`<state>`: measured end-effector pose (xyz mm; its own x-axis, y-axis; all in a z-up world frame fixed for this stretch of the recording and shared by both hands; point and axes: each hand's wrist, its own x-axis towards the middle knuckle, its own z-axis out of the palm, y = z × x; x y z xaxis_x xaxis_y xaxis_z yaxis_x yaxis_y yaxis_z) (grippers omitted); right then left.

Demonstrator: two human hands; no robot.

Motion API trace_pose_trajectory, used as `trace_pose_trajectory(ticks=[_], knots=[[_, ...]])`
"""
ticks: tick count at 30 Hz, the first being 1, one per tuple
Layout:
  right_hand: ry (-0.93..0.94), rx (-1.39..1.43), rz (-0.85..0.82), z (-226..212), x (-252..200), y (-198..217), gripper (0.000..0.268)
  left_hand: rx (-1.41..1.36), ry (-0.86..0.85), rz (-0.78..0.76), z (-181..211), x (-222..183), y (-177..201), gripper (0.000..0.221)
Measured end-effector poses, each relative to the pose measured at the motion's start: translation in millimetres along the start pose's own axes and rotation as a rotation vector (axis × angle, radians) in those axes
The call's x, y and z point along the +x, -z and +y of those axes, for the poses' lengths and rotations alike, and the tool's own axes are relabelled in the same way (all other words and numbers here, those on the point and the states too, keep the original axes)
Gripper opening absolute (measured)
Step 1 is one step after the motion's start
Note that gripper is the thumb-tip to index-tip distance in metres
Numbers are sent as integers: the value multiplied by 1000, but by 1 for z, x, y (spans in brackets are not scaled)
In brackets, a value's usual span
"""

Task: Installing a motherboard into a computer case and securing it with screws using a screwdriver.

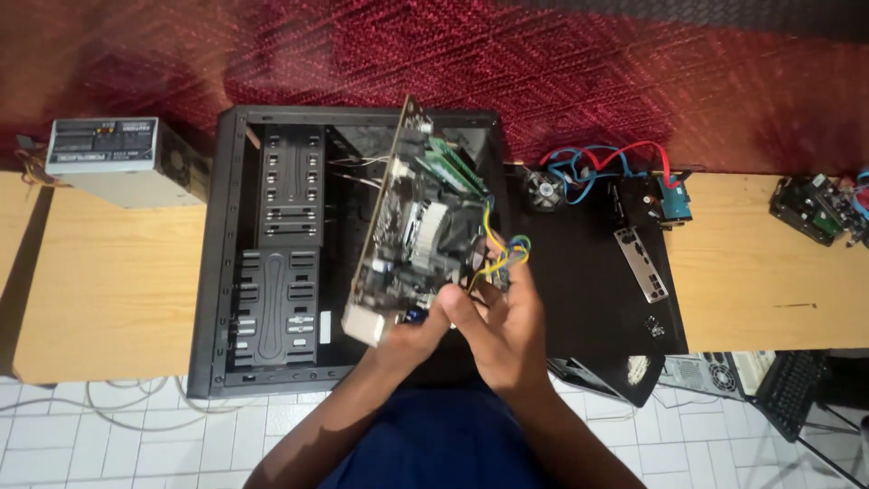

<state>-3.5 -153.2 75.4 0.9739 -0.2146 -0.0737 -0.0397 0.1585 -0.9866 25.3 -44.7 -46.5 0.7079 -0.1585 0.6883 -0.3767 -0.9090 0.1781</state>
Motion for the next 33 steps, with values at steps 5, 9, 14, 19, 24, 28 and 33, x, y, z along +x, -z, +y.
trace_pose_trajectory(ticks=[5,9,14,19,24,28,33], knots=[[123,77,61,13,-9,1,58,-1195,378,229,28,31,33,45],[105,157,96,12,-29,11,63,-1768,15,6,14,35,77,63],[246,50,68,32,-41,25,74,-2148,32,-415,-21,53,110,92],[526,-468,35,9,-46,19,90,-2171,104,-501,-37,36,101,82],[748,-588,-43,13,-37,24,86,-2068,403,-390,-51,-21,65,38],[754,-619,-74,2,-36,24,95,-2057,456,-398,-57,-82,33,41],[862,-803,-21,-11,-37,36,85,-2055,541,-447,-54,-162,16,47]])
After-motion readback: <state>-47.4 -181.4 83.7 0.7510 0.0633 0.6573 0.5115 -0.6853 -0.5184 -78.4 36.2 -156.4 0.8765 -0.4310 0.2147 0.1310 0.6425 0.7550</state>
